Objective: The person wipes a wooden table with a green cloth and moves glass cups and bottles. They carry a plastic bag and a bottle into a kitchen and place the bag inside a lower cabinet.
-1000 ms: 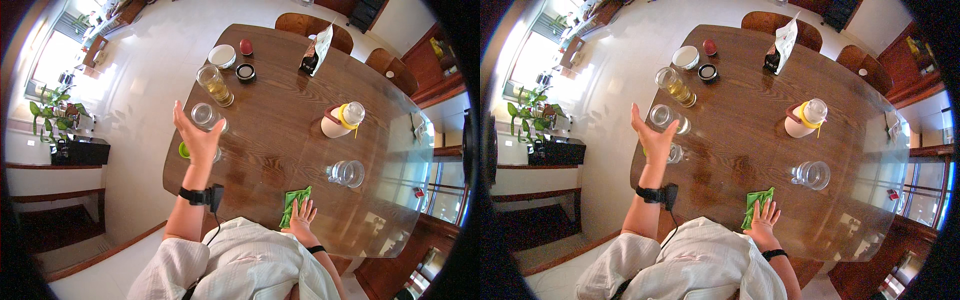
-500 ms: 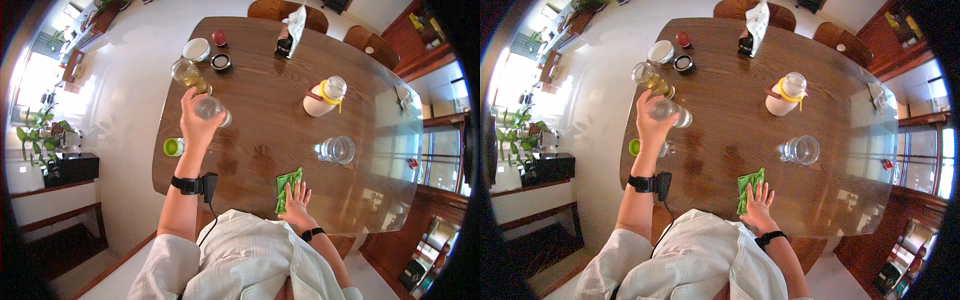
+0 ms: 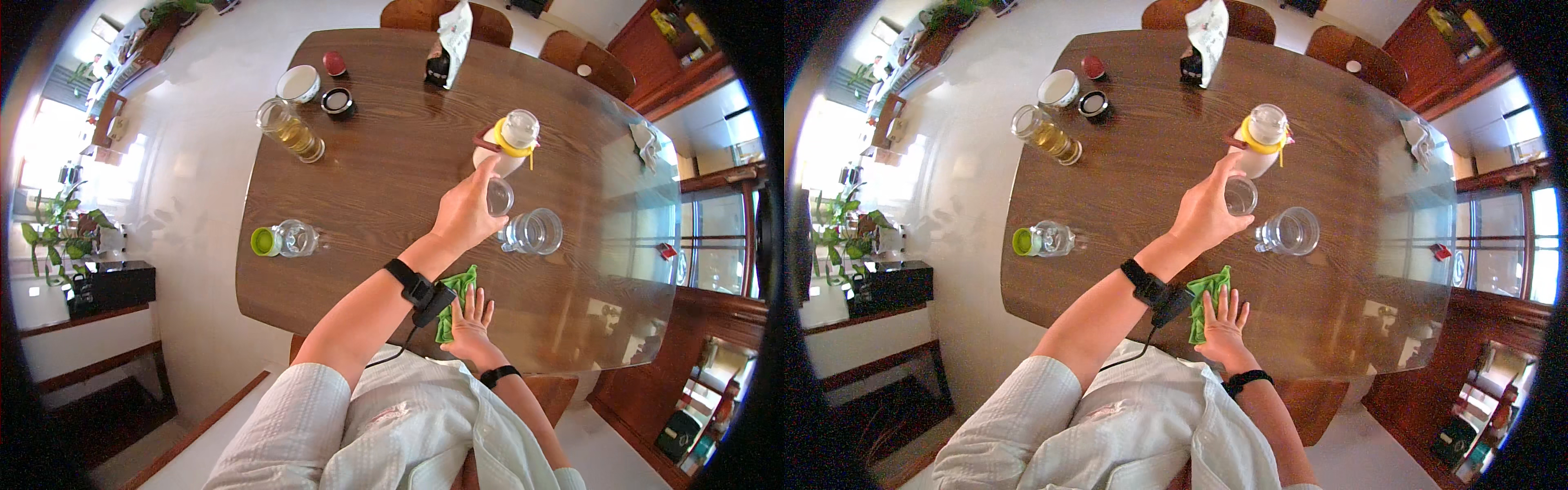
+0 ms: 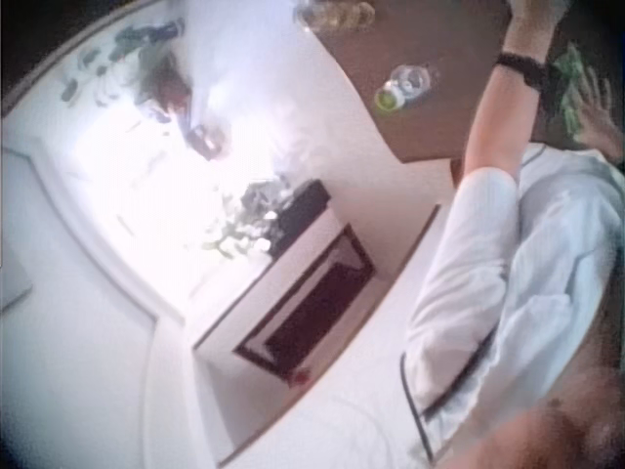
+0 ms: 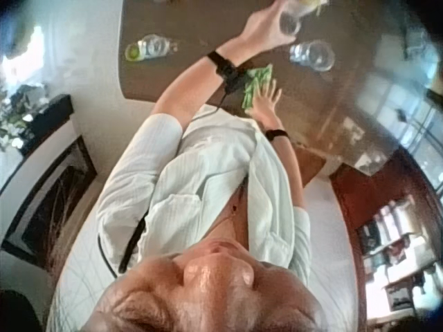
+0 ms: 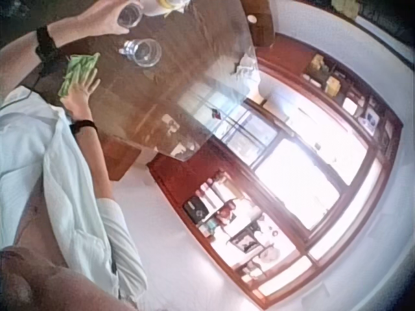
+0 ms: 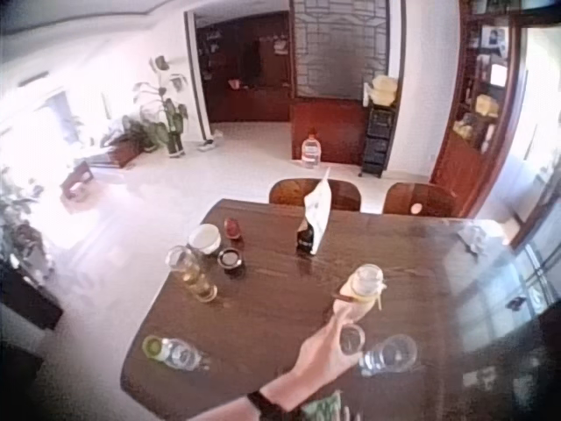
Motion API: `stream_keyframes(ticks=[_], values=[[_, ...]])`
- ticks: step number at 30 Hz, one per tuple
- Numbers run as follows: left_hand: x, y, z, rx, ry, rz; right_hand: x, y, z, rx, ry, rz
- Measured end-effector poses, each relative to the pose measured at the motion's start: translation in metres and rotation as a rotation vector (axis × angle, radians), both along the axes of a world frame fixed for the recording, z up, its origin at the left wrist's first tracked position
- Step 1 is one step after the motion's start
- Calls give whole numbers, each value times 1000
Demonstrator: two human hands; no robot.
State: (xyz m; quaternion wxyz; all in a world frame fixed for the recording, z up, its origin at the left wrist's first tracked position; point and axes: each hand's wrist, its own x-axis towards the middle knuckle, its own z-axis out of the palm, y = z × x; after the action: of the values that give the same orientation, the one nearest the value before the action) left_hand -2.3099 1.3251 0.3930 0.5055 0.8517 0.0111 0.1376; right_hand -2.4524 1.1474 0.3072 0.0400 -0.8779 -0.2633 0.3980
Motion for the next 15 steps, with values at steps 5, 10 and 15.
stream_keyframes(ticks=[5, 10, 15], values=[[8, -9, -2, 60, -16, -15, -2, -3, -4, 40, -20, -13], [-1, 1, -2, -11, 84, -37, -4, 1, -6, 67, -15, 9], [-61, 58, 6, 177, 28, 88, -4, -1, -6, 43, -36, -20]])
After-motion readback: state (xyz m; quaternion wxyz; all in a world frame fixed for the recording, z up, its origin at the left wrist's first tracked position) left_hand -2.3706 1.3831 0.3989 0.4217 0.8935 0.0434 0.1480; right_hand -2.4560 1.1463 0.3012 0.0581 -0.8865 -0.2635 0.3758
